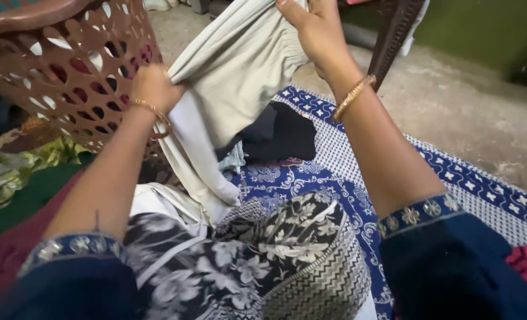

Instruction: The person folds several garments one by one, including a black shirt, a dark gray shirt, a white shirt, and a maroon shirt. Each item is smoothed, folded into a compact rectangle, and placed on a growing stack on the mat.

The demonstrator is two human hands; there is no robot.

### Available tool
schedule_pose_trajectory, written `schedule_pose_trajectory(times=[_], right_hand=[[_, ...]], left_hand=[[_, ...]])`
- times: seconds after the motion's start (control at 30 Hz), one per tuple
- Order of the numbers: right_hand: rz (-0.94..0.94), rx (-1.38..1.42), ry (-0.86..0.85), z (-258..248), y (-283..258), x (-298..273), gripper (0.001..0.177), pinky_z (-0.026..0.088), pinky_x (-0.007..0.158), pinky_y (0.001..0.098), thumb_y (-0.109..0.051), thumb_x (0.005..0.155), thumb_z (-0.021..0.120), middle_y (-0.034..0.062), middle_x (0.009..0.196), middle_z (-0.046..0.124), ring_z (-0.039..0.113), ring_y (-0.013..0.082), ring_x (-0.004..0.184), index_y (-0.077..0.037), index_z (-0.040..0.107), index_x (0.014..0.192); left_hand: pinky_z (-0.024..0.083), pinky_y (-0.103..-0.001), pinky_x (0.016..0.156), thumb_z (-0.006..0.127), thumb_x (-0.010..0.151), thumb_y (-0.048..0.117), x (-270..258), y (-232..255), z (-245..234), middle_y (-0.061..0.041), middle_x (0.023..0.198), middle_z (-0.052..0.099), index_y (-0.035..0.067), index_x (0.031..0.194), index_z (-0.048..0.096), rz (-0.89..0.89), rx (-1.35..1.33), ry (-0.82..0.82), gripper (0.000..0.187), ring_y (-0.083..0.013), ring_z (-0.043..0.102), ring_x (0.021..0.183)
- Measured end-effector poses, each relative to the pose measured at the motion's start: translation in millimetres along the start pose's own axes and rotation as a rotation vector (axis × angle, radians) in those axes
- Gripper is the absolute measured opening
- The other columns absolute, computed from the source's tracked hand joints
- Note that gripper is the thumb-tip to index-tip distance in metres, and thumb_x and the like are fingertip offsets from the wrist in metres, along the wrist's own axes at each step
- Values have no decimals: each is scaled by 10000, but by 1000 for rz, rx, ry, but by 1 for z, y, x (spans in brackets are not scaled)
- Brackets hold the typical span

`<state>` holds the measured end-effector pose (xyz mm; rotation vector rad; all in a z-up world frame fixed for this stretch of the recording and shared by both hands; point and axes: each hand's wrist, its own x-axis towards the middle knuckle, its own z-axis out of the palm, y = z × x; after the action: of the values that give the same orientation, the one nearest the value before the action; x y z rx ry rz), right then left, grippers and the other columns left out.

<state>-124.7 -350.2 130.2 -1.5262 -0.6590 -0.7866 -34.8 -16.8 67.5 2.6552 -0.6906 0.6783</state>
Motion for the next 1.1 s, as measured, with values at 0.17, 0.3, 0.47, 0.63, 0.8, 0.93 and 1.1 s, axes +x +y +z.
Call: schedule_pose_trajectory(times=[0.17,0.3,0.47,0.63,0.8,0.93,1.1], right_hand=[[83,-41,-43,-8,-20,-8,242,559,1020,303,-36,1078,671,65,1242,722,682,138,1129,33,648,1309],[106,-4,-105,-18,-45,-10,264,555,1037,268,3,1073,644,48,1250,705,676,120,1141,12,627,1336],[283,-71,-173,-37,-59,-27,316,561,962,257,22,980,626,14,1179,699,669,102,1073,-14,621,1294],[553,-376,-85,-52,-47,-65,292,450,731,294,-5,977,688,31,1048,678,584,131,875,-28,652,1265],[532,-441,-6,-55,-34,-128,246,553,858,207,2,972,666,-5,1092,729,678,69,988,-33,654,1215],[621,-416,12,-44,-30,-171,224,455,693,206,-11,1000,681,-3,995,673,571,69,829,-38,671,1223],[818,-545,68,-45,-21,-209,201,399,509,245,-41,989,678,33,820,625,500,110,632,-58,691,1189]], left_hand=[[548,-520,840,700,829,124,-39,-42,51,-216,982,733,85,1008,785,-166,-20,179,202,-442,685,917],[524,-538,805,675,782,84,-71,-70,76,-239,966,711,94,1056,757,-453,-145,190,286,-455,664,915],[522,-475,855,599,869,-30,-77,-91,109,-227,979,712,21,1078,659,-368,-334,528,223,-421,688,945],[541,-387,897,605,965,-70,-90,-101,97,-180,1025,722,10,1136,625,-263,-565,652,189,-318,710,963],[553,-399,955,581,866,-76,-131,-106,83,-154,1085,728,33,1126,665,-289,-467,550,294,-308,726,1030],[502,-509,817,666,876,69,-152,-110,91,-184,1055,710,75,1063,723,-435,-128,496,195,-445,651,985],[518,-487,889,551,958,122,-158,-104,104,-186,1111,737,106,1224,720,-518,-419,452,316,-417,683,1035]])
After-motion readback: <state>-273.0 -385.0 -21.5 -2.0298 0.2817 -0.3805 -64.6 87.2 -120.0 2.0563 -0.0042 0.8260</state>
